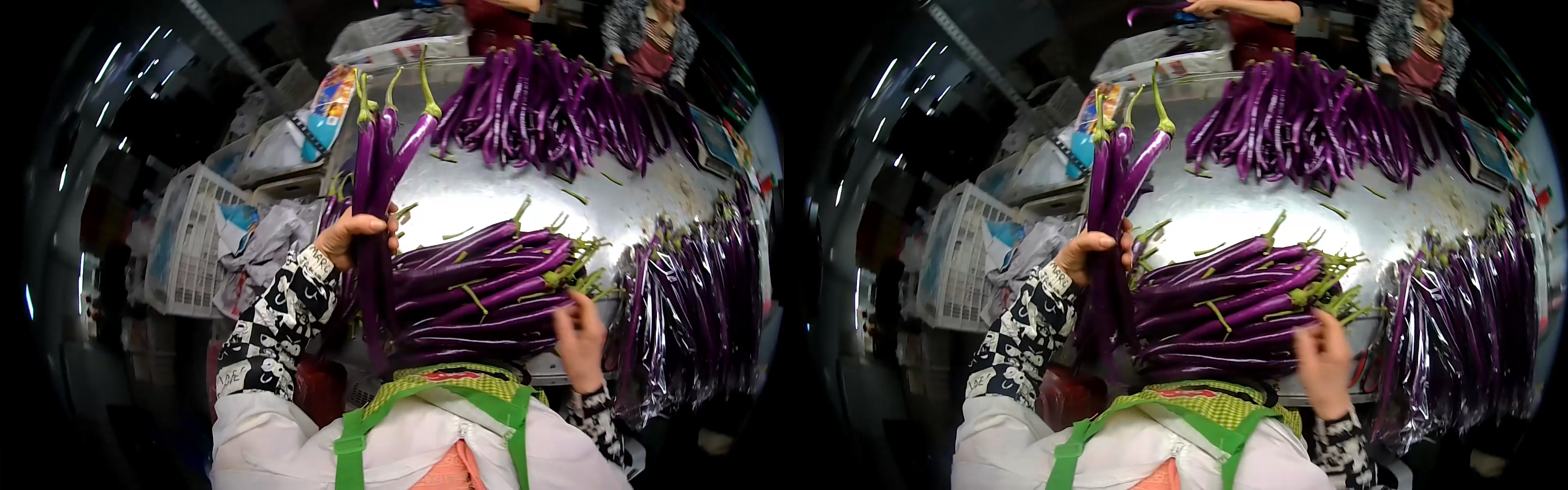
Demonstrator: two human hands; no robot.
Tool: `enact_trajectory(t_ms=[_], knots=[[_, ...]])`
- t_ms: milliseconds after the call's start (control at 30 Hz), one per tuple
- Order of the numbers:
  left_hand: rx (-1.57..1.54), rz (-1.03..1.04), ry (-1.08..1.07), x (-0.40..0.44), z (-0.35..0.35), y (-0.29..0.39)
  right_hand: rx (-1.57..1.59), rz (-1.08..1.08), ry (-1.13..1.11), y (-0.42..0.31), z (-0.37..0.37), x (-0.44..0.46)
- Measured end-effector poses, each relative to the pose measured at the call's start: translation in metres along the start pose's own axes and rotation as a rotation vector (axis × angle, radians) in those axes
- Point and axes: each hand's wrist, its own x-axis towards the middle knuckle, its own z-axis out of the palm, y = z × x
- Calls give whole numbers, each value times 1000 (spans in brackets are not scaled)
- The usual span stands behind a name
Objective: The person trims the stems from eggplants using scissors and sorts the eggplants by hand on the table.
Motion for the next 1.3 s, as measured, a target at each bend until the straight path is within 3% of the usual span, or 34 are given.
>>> enact_trajectory(t_ms=[100, 167, 200, 267, 400, 467, 600, 733, 900, 967, 1000, 1067, 1133, 1233, 1300], knots=[[-196, 60, -74, -17, -17, 9, -377, 194, 88, 98, -45, -44], [-247, 99, -88, -25, -21, 14, -840, 130, 48, 139, -58, -76], [-246, 108, -78, -27, -23, 15, -913, 246, 9, 151, -58, -87], [-276, 148, -135, -31, -28, 15, -975, 281, 15, 162, -55, -101], [-351, 186, -179, -36, -32, 12, -919, 292, 8, 174, -65, -111], [-320, 203, -134, -39, -27, 11, -853, 286, 140, 191, -70, -109], [-507, 236, -331, -41, -26, 2, -976, 376, 47, 198, -76, -103], [-565, 344, -464, -35, -18, -12, -883, 394, -15, 195, -72, -90], [-584, 303, -577, -30, -15, -23, -836, 456, 42, 179, -67, -83], [-554, 288, -588, -27, -16, -26, -861, 254, 117, 212, -70, -89], [-524, 278, -596, -26, -17, -27, -867, 258, 124, 207, -75, -85], [-509, 225, -558, -35, -8, -24, -606, 603, -44, 185, -84, -73], [-241, 259, -139, -49, 0, -23, -646, 559, -11, 198, -82, -75], [173, 183, 138, -60, -6, -14, -734, 420, 105, 203, -82, -72], [426, 120, 242, -70, -1, -6, -296, 576, 25, 196, -88, -64]])
